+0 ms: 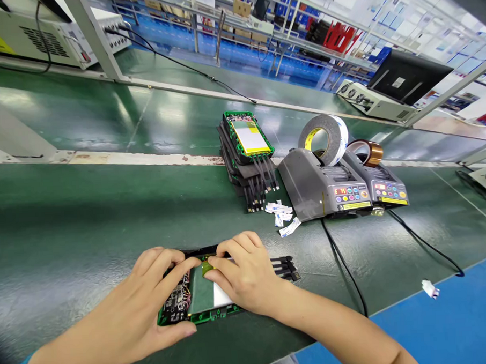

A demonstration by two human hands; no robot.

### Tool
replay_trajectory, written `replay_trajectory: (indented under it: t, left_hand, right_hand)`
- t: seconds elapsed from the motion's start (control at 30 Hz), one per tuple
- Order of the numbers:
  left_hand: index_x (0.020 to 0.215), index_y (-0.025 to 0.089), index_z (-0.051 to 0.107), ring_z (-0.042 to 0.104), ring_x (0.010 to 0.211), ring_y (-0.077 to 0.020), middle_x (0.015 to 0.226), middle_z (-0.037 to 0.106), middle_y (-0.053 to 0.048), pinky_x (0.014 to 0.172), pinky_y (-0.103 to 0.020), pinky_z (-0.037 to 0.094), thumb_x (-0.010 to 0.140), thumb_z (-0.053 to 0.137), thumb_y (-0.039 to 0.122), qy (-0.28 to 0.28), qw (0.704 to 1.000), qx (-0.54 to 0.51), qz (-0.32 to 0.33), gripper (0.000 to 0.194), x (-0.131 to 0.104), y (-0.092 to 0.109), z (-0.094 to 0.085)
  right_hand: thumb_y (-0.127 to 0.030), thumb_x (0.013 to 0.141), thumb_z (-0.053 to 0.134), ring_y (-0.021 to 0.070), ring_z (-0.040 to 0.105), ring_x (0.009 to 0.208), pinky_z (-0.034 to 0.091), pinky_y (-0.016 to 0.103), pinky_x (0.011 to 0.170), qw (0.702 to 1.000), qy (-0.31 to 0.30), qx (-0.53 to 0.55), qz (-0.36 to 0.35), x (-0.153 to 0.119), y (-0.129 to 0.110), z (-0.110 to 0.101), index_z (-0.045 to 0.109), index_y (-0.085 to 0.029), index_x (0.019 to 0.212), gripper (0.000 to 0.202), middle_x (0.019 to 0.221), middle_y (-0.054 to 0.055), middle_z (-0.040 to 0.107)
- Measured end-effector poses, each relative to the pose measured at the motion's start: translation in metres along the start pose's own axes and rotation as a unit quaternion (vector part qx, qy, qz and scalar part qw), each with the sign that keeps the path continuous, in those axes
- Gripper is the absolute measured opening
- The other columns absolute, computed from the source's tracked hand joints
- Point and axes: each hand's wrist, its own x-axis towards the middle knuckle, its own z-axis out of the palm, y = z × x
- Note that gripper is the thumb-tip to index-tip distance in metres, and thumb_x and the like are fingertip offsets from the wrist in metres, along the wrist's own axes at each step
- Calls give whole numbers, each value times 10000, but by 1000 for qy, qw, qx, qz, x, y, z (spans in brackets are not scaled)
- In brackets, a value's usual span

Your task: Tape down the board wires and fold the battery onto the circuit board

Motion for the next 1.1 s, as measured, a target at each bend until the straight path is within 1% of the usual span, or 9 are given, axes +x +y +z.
replay_trajectory:
  t: [0.17, 0.33, 0.43, 0.5, 0.53, 0.6, 0.73, 0.9, 1.1]
  left_hand:
    - [1231, 151, 457, 417, 960, -251, 1044, 468, -94, 809, -384, 424, 766, 659, 485, 0, 1000, -1, 0, 607, 0, 0, 0]
    - [1237, 126, 458, 399, 964, -249, 1052, 461, -97, 854, -403, 381, 766, 653, 509, 9, 999, 29, 15, 637, 0, 0, 1]
    - [1251, 119, 467, 400, 979, -251, 1090, 463, -99, 917, -433, 318, 758, 657, 521, 18, 999, 49, 11, 663, 0, 2, 1]
    - [1295, 131, 457, 400, 990, -251, 1126, 460, -97, 942, -437, 284, 756, 662, 509, 21, 998, 61, 14, 690, 2, 3, 1]
    - [1321, 143, 448, 398, 990, -247, 1139, 457, -93, 943, -431, 278, 759, 659, 503, 18, 998, 66, 19, 700, 2, 4, 0]
    - [1367, 165, 425, 395, 989, -239, 1155, 453, -85, 935, -416, 278, 772, 645, 494, -1, 997, 70, 29, 715, 4, 5, -1]
    - [1387, 162, 415, 388, 1023, -239, 1187, 454, -83, 960, -417, 264, 776, 633, 461, -22, 997, 70, 20, 714, 4, 5, -2]
    - [1367, 188, 444, 396, 1055, -242, 1170, 476, -73, 997, -430, 245, 785, 621, 438, -6, 998, 70, 7, 658, 1, 9, 1]
    - [1347, 170, 463, 433, 1036, -245, 1175, 475, -87, 989, -441, 260, 805, 621, 483, 9, 997, 78, -12, 646, 5, 15, 7]
  right_hand:
    - [-251, 925, 511, 200, 433, 834, 352, 364, 728, 998, -50, 3, 26, 3, 0, 2, 614, -128, 889, 164, 926, 88, 582]
    - [-213, 909, 481, 209, 445, 864, 375, 373, 754, 997, -69, 17, 37, 5, 0, 2, 575, -116, 879, 138, 936, 101, 563]
    - [-271, 877, 558, 224, 470, 920, 384, 390, 791, 998, -36, 33, 49, 2, 2, -3, 555, -107, 991, 199, 1034, 121, 561]
    - [-279, 848, 605, 222, 478, 909, 381, 385, 781, 998, -5, 25, 52, -2, 2, -7, 557, -115, 1020, 242, 1028, 114, 568]
    - [-266, 843, 612, 215, 478, 883, 375, 378, 765, 999, 1, 16, 50, -4, 2, -8, 570, -128, 1007, 219, 1001, 101, 575]
    - [-237, 850, 602, 201, 472, 839, 360, 364, 737, 999, -7, 3, 44, -8, 2, -10, 605, -160, 990, 160, 958, 78, 583]
    - [-241, 859, 597, 204, 478, 832, 352, 367, 730, 999, -19, 0, 34, -12, 3, -9, 641, -187, 1071, 222, 951, 79, 589]
    - [-209, 854, 610, 179, 473, 782, 339, 350, 707, 1000, 1, -8, 19, -11, 3, -8, 663, -176, 1021, 178, 887, 64, 601]
    - [-230, 859, 588, 176, 466, 782, 315, 352, 692, 999, 2, 4, 48, -9, 0, -8, 662, -179, 952, 129, 893, 54, 613]
